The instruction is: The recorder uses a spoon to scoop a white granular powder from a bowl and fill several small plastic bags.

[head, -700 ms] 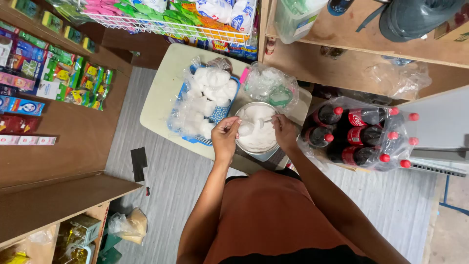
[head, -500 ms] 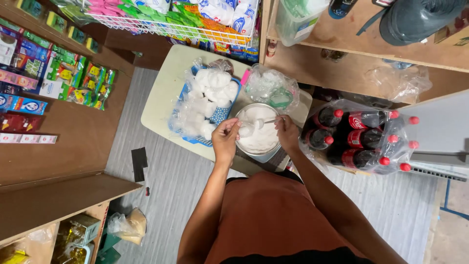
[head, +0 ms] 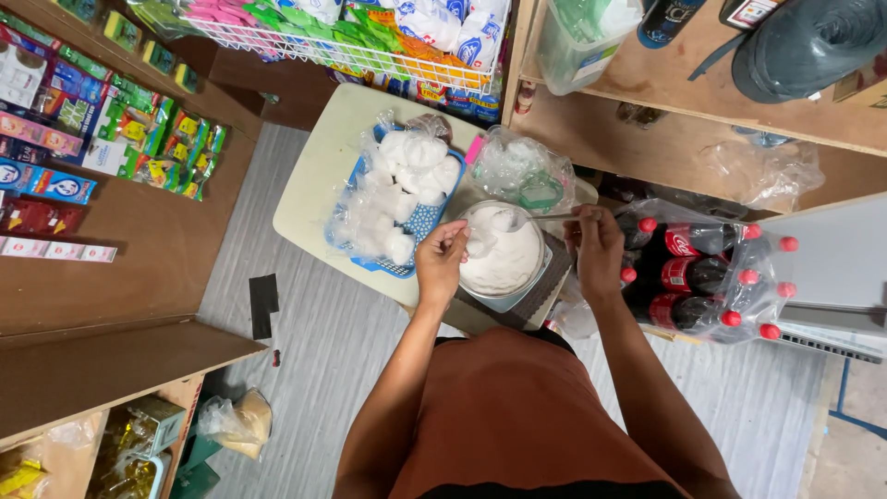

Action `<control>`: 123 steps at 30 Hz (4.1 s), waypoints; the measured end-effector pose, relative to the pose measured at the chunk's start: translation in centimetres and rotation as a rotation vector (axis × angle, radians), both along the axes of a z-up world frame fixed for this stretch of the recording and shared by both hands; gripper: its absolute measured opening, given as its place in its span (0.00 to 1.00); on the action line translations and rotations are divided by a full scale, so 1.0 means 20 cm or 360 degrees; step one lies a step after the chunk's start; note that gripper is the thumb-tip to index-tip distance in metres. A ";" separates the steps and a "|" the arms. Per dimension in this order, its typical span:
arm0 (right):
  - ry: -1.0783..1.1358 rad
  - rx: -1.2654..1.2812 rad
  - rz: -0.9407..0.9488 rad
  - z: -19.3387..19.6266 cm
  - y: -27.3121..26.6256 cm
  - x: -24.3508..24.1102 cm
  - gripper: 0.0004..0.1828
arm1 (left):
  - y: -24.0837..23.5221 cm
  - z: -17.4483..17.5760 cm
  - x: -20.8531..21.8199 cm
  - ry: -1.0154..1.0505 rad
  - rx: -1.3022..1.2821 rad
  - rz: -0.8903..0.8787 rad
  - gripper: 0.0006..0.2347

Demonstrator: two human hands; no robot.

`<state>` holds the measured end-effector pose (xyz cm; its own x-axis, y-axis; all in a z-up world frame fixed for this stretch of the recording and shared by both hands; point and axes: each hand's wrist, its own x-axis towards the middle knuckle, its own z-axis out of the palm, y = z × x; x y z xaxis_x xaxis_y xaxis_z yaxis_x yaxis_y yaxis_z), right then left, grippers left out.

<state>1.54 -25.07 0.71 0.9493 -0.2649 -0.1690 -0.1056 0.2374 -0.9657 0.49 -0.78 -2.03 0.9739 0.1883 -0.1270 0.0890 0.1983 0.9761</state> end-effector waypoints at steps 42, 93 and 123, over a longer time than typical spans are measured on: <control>-0.0329 -0.0162 -0.0073 0.08 0.21 -0.15 0.12 | 0.39 0.11 0.31 0.0127 -0.0346 0.0367 0.07; -0.0065 -0.0299 0.0028 -0.15 0.15 -0.10 0.14 | 0.61 -0.52 0.45 0.0103 0.1100 0.0163 0.03; -0.0384 -0.1421 0.0639 -0.50 -0.18 0.06 0.16 | -0.27 -0.46 0.41 0.0142 0.1789 0.0267 0.18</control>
<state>2.75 -28.60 -9.19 0.9788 0.1460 0.1434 0.2026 -0.5934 -0.7790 8.78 -6.26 -11.32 0.9216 0.3664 0.1284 0.2219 -0.7685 0.6001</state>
